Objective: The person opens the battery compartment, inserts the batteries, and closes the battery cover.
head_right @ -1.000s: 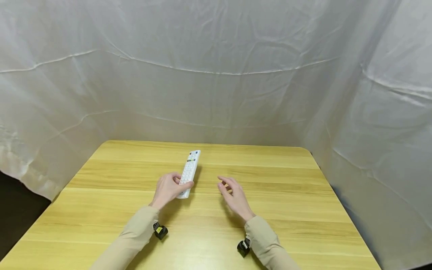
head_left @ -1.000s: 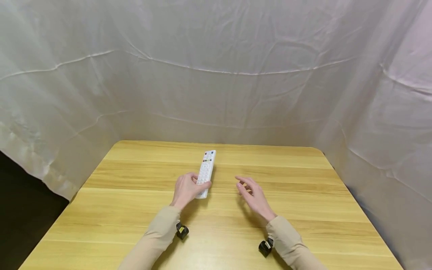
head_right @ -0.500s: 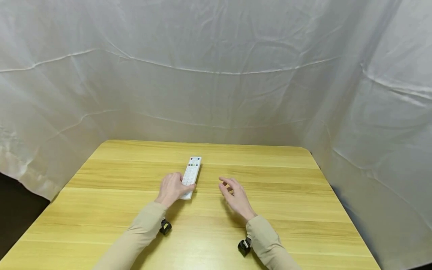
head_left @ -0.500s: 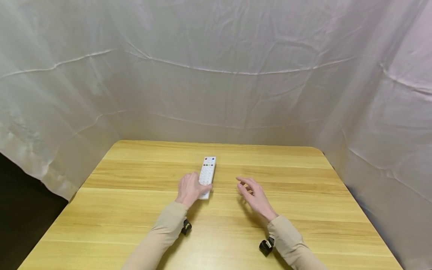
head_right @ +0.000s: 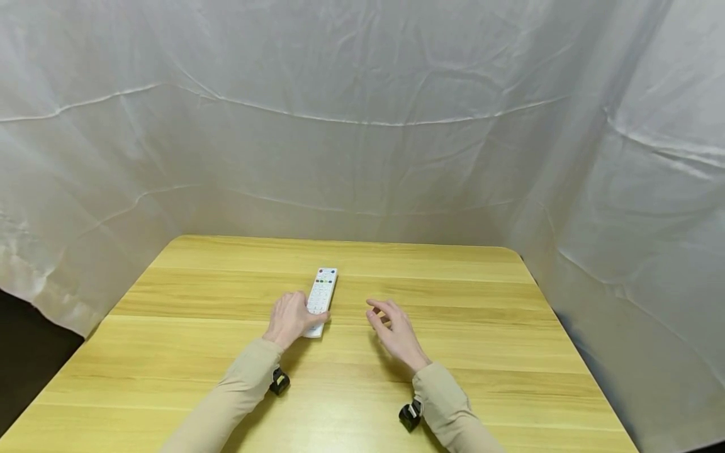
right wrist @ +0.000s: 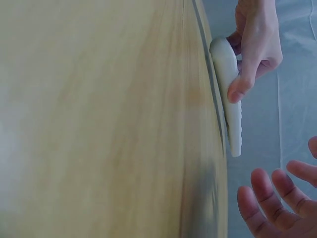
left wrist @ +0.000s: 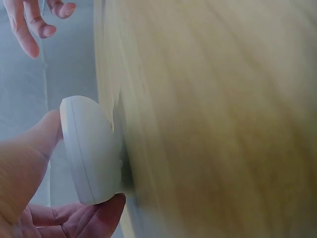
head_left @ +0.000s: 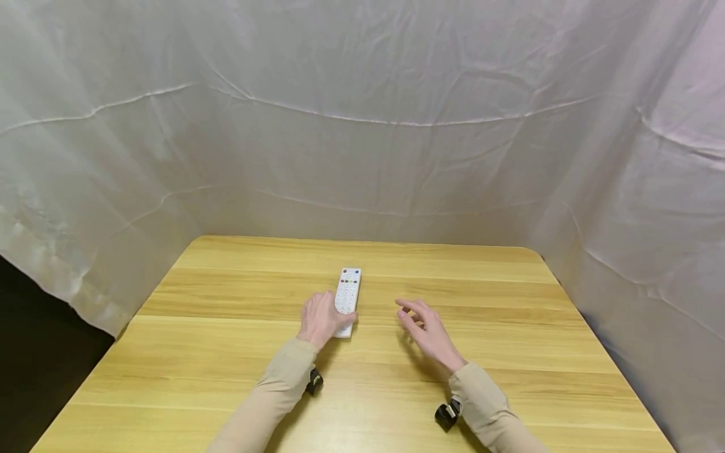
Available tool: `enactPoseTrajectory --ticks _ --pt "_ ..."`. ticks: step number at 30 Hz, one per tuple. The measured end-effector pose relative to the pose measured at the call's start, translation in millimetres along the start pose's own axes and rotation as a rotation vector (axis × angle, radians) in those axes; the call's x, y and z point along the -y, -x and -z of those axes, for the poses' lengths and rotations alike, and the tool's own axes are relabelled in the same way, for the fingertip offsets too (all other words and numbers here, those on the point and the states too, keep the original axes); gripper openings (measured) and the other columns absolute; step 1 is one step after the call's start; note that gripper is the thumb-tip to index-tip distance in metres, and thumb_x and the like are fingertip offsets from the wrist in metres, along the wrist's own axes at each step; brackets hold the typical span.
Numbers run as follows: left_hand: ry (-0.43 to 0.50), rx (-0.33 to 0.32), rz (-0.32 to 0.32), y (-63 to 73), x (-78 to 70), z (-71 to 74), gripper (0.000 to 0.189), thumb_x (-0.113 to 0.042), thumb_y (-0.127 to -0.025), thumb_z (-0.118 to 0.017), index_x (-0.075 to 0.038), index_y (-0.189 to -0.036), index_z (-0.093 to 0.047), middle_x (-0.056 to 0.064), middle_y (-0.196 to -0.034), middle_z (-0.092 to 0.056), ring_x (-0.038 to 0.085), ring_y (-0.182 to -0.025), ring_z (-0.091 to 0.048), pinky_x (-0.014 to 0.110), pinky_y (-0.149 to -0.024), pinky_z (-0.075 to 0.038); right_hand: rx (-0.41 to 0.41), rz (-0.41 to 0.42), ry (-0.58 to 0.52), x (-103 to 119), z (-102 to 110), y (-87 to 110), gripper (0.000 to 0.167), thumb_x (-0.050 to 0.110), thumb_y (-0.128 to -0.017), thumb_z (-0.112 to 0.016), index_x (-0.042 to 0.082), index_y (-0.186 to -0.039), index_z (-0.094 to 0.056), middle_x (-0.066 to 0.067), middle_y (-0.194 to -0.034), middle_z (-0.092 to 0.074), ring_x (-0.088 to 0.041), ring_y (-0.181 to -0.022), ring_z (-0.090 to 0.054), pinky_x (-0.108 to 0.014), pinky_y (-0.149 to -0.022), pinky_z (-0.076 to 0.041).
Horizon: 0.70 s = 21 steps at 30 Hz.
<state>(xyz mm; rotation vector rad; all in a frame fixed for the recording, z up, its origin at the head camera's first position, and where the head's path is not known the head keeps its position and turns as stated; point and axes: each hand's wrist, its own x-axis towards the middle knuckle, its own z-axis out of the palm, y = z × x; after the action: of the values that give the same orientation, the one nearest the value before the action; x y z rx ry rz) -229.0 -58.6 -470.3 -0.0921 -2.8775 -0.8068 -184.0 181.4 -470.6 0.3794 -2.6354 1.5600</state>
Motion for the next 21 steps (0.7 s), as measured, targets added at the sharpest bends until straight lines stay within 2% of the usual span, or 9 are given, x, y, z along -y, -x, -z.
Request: enactPoseTrajectory --ticks 7,21 --pt "0.011 0.004 -0.015 -0.1 2.0 -2.7 0.043 -0.037 -0.072 -0.087 -0.004 -0.084 -0.063 0.004 -0.069 -0.061 0.014 -0.055 -0.051 0.021 -0.044 -0.042 0.000 -0.002 0.000 -0.8 0.7 1.1 0.039 0.022 -0.104 -0.055 0.004 -0.139 -0.058 -0.017 -0.117 -0.062 -0.030 -0.087 -0.067 -0.033 -0.068 -0.061" --pt "-0.033 0.001 -0.019 1.3 -2.4 -1.2 0.045 -0.041 -0.073 -0.087 -0.006 -0.080 -0.060 0.002 -0.067 -0.056 0.014 -0.057 -0.048 0.021 -0.046 -0.039 0.006 0.002 0.013 -2.1 0.8 0.5 0.039 0.020 -0.103 -0.056 0.002 -0.138 -0.058 -0.017 -0.117 -0.062 -0.029 -0.087 -0.067 -0.031 -0.066 -0.061"
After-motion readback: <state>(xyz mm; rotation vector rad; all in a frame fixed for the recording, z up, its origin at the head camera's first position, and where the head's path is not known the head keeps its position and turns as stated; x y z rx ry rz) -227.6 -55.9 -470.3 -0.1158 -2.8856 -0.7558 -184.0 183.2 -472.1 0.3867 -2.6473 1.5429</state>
